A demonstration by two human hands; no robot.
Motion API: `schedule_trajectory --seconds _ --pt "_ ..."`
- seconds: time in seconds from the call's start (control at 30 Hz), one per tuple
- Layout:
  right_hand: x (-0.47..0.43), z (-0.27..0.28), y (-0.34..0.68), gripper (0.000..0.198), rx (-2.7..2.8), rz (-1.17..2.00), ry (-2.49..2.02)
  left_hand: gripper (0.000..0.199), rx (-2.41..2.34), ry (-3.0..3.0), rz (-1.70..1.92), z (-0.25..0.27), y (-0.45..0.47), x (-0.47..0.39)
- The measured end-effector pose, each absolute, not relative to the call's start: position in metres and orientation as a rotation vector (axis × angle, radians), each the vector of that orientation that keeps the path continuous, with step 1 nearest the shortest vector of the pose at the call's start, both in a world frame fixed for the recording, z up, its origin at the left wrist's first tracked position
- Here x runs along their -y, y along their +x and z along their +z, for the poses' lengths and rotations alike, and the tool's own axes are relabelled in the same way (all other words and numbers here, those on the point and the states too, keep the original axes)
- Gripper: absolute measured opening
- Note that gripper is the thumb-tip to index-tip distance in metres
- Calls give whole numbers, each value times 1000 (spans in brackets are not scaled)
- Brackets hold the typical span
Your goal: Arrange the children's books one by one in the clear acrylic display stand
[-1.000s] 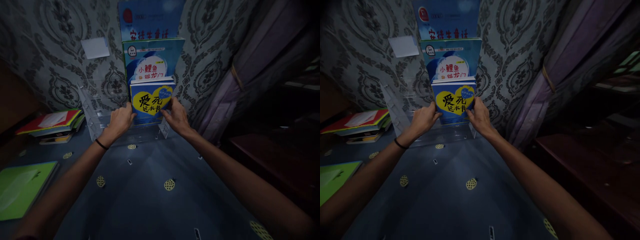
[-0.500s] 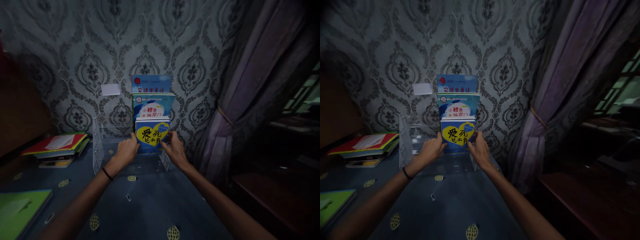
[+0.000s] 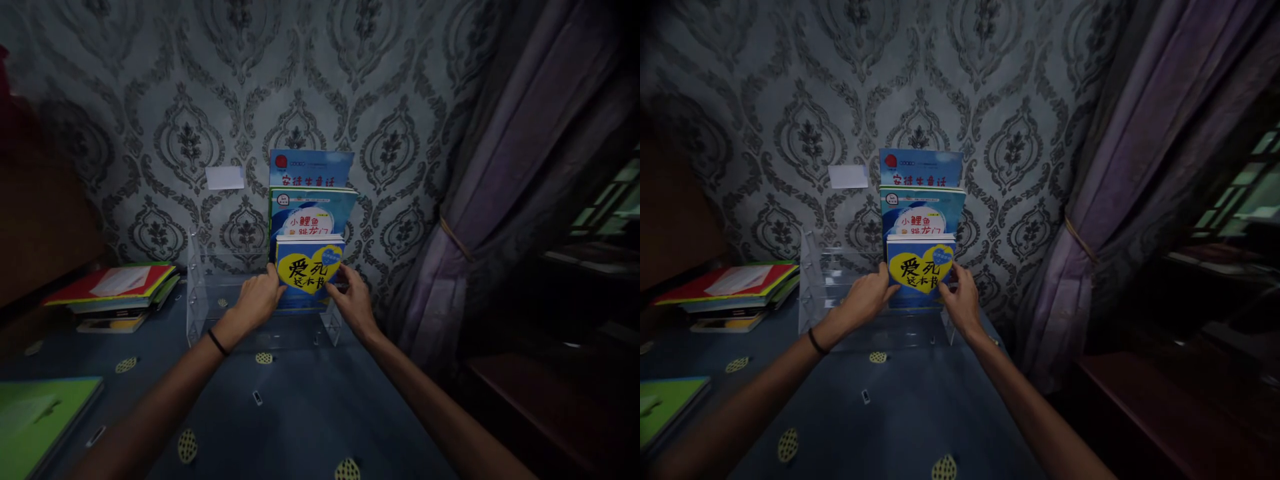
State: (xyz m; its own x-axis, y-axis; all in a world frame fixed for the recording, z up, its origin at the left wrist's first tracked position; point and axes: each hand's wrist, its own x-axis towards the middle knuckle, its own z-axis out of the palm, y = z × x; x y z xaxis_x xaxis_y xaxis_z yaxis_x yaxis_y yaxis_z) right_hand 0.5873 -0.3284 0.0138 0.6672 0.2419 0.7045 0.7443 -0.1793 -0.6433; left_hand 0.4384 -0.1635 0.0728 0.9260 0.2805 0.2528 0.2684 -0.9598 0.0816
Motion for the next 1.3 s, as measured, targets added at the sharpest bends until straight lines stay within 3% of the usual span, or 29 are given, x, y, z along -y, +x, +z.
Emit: schedule_trajectory --seconds 0.37,0.57,0.9,1.3 --pt "325 33 586 48 773 -532 -1789 41 -410 2994 457 74 437 162" --pt "322 31 582 55 748 -479 -1726 36 -393 2966 443 78 437 165" --pt "320 28 587 33 757 -494 -1710 33 -404 2971 412 79 437 164" --pt "321 20 583 33 760 -585 -1902 31 -365 2983 428 75 438 161"
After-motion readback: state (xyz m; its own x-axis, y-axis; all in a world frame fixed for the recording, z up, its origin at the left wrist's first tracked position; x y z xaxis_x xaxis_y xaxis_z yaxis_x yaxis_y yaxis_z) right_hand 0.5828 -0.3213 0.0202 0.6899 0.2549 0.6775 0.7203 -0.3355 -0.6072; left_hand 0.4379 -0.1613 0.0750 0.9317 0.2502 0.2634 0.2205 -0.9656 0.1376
